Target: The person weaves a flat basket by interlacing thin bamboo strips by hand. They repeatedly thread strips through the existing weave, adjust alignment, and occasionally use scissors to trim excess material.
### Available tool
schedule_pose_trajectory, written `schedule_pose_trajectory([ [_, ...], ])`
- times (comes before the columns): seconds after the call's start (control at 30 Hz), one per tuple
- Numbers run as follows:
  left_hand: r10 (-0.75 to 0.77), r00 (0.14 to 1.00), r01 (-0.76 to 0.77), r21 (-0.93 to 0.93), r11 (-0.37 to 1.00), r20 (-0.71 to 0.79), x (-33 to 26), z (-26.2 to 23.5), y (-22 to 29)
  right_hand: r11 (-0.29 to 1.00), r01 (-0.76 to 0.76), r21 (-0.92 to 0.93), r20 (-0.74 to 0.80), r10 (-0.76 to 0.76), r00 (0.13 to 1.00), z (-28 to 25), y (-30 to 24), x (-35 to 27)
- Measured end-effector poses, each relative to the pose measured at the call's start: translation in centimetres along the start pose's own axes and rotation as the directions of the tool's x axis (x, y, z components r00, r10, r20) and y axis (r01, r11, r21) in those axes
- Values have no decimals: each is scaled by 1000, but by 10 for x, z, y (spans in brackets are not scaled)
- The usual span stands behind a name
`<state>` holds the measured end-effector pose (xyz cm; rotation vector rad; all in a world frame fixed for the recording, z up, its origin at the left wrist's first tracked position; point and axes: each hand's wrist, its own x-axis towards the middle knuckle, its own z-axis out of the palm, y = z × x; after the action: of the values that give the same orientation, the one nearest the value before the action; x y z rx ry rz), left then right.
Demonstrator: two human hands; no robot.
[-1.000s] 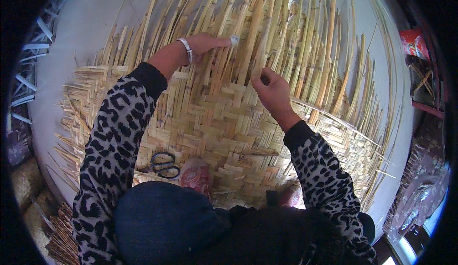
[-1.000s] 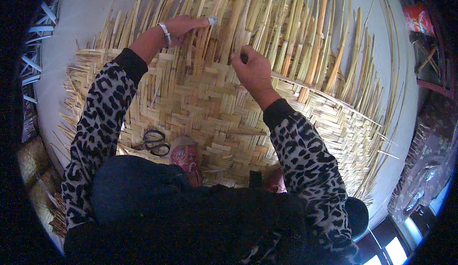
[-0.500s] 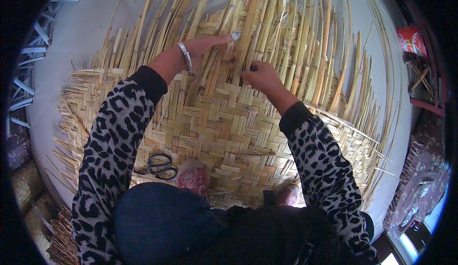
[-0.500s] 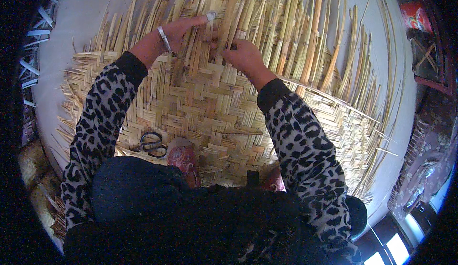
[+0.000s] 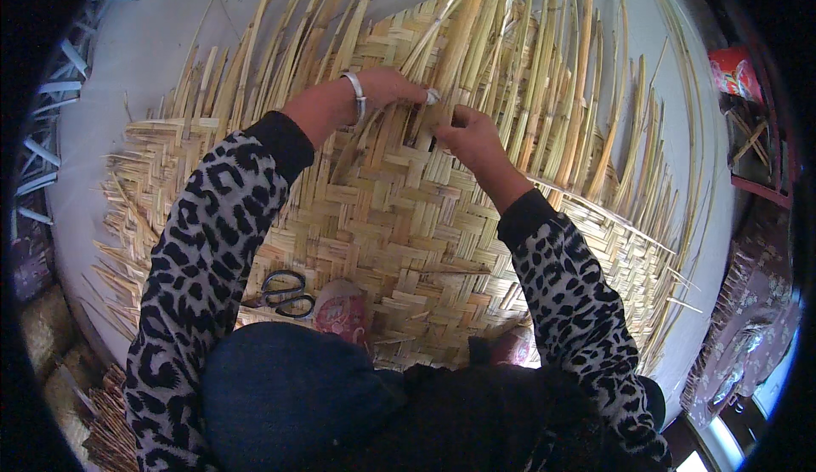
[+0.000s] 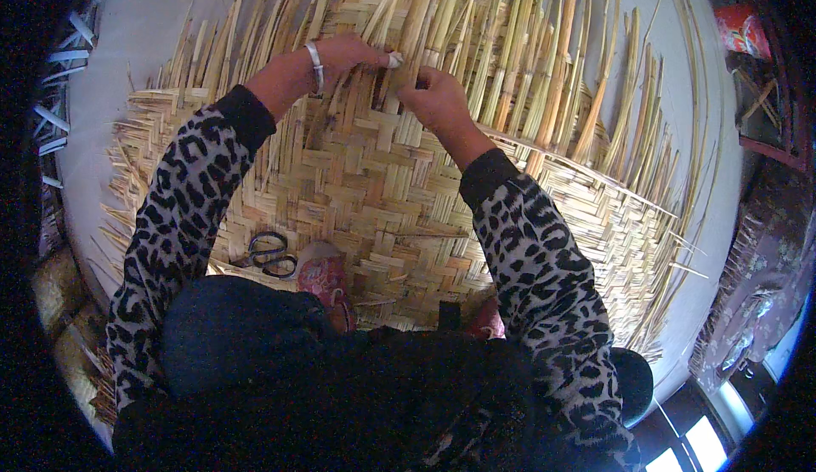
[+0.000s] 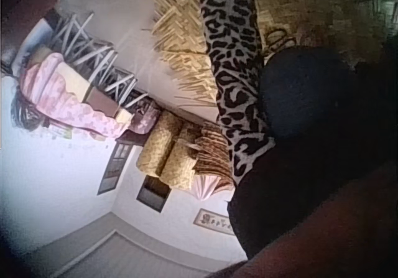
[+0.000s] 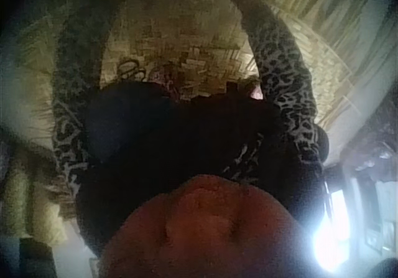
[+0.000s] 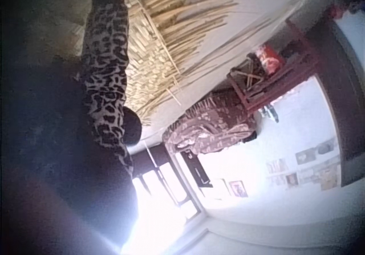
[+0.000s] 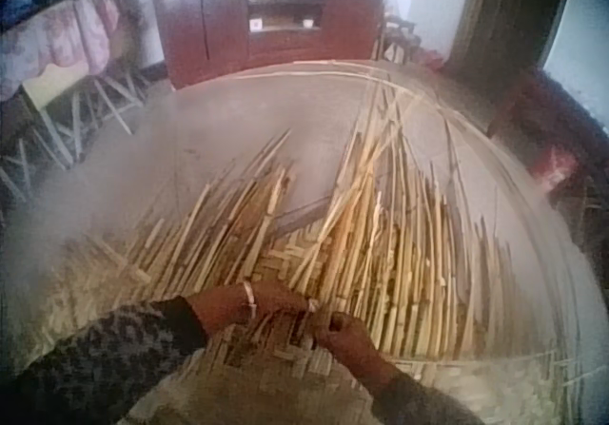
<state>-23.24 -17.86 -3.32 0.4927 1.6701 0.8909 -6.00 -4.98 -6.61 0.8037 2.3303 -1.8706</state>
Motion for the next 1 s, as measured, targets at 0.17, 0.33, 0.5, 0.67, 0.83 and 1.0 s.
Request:
schedule_pose_trajectory([
  [0.17, 18, 989, 28, 303, 953, -149, 9, 2, -6, 998, 58, 37, -31, -57, 998, 2, 4, -6],
  [0.33, 59, 977, -14, 215, 977, -206, 23, -1, -23, 1000, 26, 12, -28, -26, 999, 3, 0, -9],
  [0.5, 45, 982, -7, 202, 979, -182, 14, -1, -20, 998, 48, -50, -81, -51, 995, 4, -6, -13],
  [0.67, 109, 994, -107, -188, 976, 0, -27, -2, -4, 931, -66, -360, -121, 23, 992, 6, -17, -7],
  [0.83, 442, 895, -394, -365, 843, 54, -41, -9, 7, 907, 1, -420, -198, -93, 976, 17, -13, -22],
  [1.0, 314, 944, -164, -679, 716, 103, -32, -13, 12, 898, 131, -419, -225, -242, 944, 23, -6, -29],
])
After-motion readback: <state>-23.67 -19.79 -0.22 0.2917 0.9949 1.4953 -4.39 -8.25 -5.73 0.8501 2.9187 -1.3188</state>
